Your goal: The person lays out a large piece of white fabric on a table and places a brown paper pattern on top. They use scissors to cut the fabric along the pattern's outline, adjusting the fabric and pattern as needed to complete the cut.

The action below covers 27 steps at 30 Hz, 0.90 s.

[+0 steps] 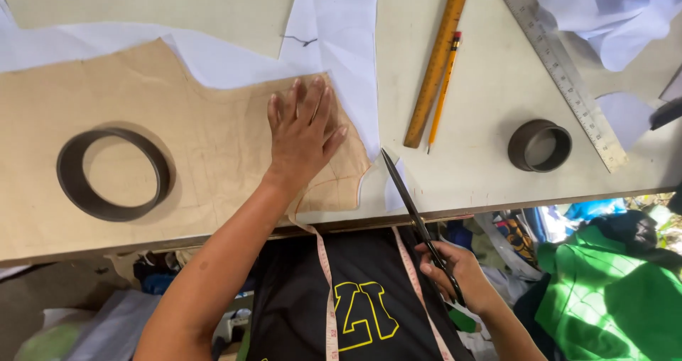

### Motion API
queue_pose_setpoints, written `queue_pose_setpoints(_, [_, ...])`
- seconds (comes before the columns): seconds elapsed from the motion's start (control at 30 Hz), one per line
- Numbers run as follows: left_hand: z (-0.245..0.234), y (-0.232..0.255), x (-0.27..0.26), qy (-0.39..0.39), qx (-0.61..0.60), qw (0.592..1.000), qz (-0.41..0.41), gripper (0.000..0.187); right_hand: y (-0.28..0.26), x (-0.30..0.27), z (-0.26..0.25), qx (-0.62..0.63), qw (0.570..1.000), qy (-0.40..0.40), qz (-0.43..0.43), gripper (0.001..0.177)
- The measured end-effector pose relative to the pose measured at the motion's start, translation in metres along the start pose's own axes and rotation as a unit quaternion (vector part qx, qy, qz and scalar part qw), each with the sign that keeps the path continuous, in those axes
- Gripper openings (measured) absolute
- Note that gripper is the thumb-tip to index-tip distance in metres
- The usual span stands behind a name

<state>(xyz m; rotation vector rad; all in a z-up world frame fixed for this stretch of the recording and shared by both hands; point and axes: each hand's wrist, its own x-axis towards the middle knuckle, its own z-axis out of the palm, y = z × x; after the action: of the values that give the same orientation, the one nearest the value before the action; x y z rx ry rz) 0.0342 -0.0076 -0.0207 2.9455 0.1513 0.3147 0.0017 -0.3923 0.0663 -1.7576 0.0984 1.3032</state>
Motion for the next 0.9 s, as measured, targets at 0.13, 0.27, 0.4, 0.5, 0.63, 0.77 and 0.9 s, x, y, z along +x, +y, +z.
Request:
queue_pose_setpoints(0.13, [0.001, 0.002, -0.004, 0.012, -0.004, 1.000, 0.003, 0.072, -0.002, 0.001, 0.001, -0.015, 1.000, 0.004, 0.018, 0.039])
queue_pose_setpoints(0.27, [0.001, 0.000, -0.004, -0.048, -0.003, 0.999, 0.001, 0.083, 0.001, 0.008, 0.001, -0.063, 0.997, 0.001, -0.037, 0.057])
queue_pose_setpoints(0.4, [-0.003, 0.001, -0.004, -0.091, -0.009, 0.996, -0.002, 0.087, -0.005, 0.007, 0.006, -0.060, 0.997, -0.009, -0.046, 0.063])
queue_pose_setpoints(0.5, [-0.005, 0.001, -0.003, -0.098, -0.010, 0.995, -0.002, 0.086, -0.002, -0.007, 0.003, -0.020, 0.999, -0.026, 0.002, 0.054])
queue_pose_setpoints(0.63, [-0.005, 0.000, -0.003, -0.089, -0.010, 0.996, -0.001, 0.085, 0.000, -0.014, -0.003, -0.030, 0.998, -0.048, 0.037, 0.058])
queue_pose_setpoints(0.77, [-0.007, 0.002, -0.002, -0.110, -0.017, 0.994, -0.003, 0.086, -0.006, 0.005, 0.009, -0.063, 0.998, -0.009, 0.010, 0.066])
queue_pose_setpoints(0.9, [-0.009, 0.001, -0.001, -0.126, -0.011, 0.992, -0.005, 0.087, -0.009, 0.026, 0.021, -0.049, 0.998, 0.020, -0.042, 0.056])
